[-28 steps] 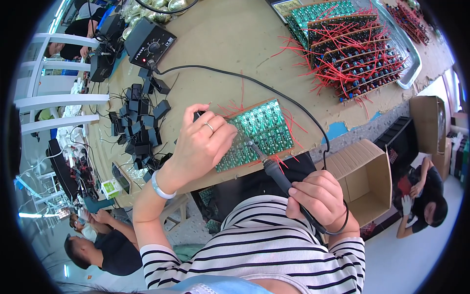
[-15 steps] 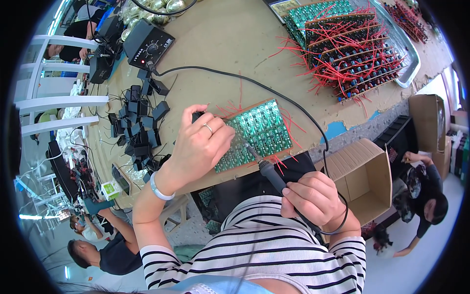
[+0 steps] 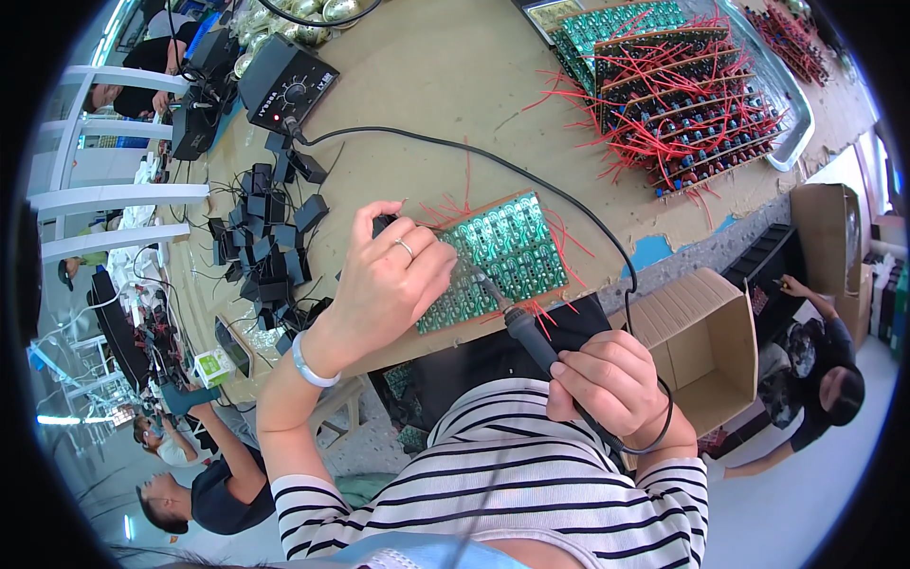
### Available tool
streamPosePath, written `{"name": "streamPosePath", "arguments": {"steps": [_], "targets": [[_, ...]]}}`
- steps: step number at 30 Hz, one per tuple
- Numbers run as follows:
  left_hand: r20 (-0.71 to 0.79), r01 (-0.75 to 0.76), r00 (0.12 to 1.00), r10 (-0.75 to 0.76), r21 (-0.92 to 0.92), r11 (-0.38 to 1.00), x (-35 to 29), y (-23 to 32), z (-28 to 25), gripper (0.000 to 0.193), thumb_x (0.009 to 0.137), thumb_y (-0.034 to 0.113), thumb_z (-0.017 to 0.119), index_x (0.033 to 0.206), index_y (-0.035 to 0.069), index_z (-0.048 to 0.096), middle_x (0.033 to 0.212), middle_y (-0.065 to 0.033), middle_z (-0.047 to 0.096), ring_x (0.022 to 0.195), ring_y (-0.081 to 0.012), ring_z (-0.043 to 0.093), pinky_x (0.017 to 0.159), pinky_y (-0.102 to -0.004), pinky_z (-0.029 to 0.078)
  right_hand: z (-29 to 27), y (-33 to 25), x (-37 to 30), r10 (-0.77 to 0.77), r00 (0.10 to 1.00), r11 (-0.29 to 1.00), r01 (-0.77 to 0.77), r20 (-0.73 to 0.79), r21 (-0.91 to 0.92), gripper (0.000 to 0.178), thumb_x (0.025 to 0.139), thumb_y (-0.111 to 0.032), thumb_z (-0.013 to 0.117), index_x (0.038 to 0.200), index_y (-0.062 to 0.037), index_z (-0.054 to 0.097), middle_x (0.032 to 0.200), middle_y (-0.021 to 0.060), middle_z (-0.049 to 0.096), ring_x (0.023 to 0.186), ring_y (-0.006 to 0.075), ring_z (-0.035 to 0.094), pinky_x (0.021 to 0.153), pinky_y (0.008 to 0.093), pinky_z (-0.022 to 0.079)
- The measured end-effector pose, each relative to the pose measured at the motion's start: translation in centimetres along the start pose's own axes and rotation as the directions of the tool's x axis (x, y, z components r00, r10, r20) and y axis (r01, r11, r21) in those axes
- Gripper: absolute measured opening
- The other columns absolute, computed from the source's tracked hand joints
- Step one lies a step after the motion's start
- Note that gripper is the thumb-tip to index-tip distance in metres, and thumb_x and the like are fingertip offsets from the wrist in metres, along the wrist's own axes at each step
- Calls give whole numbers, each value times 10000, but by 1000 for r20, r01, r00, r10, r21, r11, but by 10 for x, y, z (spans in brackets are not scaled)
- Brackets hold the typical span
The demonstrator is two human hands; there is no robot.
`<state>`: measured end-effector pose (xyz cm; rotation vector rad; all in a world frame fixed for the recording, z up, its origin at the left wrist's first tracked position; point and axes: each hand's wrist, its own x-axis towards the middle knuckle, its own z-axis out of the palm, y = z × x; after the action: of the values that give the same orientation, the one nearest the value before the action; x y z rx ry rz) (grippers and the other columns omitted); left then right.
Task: Soldering small components and wires onto a green circuit board at a factory workbench.
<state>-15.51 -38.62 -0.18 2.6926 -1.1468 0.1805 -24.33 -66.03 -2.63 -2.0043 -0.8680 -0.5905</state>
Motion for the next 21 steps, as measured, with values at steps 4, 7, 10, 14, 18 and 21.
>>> {"name": "streamPosePath", "arguments": {"steps": [4,7,10,14,18,21], "targets": [[1,-2,1000,2,19,1000,0,0,1,164,758,113,779,892,78,691,832,-21,609,838,-203,595,1024,-485,402,-4,-2,-1,19,1000,1000,-19,-1,-8,140,763,5,722,893,16,673,820,102,676,648,224,643,599,329,551],[-2,0,1000,0,10,1000,0,1,1,170,750,115,785,886,79,690,828,-18,607,837,-201,596,1025,-485,402,-8,-4,-3,53,999,999,-53,-9,-5,145,792,-3,726,923,10,663,840,101,682,670,230,651,613,337,553],[2,-1,1000,0,16,1000,0,1,1,173,744,116,789,879,79,688,821,-19,603,837,-199,597,1026,-486,402,-12,-6,-5,95,995,995,-95,-43,-9,151,818,-11,721,951,3,650,850,95,683,687,235,654,617,345,552],[-3,-4,1000,4,25,1000,1,2,0,164,747,112,783,874,77,685,812,-22,598,832,-201,595,1030,-491,403,-10,-8,-5,121,987,991,-127,-108,-49,111,908,-89,644,863,3,604,766,116,649,600,244,609,563,364,529],[6,-7,1000,7,34,999,2,3,-1,156,750,101,770,872,73,678,813,-26,590,835,-203,589,1042,-499,401,-10,-6,-5,109,987,992,-116,-121,-55,117,910,-87,642,855,7,600,763,121,646,597,243,604,558,361,526],[33,-9,999,7,66,998,3,3,-2,160,746,97,764,878,71,676,832,-27,587,851,-207,585,1047,-502,404,-11,-7,-5,115,985,991,-123,-126,-58,125,912,-93,642,852,8,598,761,121,646,600,242,604,558,359,524]]}}
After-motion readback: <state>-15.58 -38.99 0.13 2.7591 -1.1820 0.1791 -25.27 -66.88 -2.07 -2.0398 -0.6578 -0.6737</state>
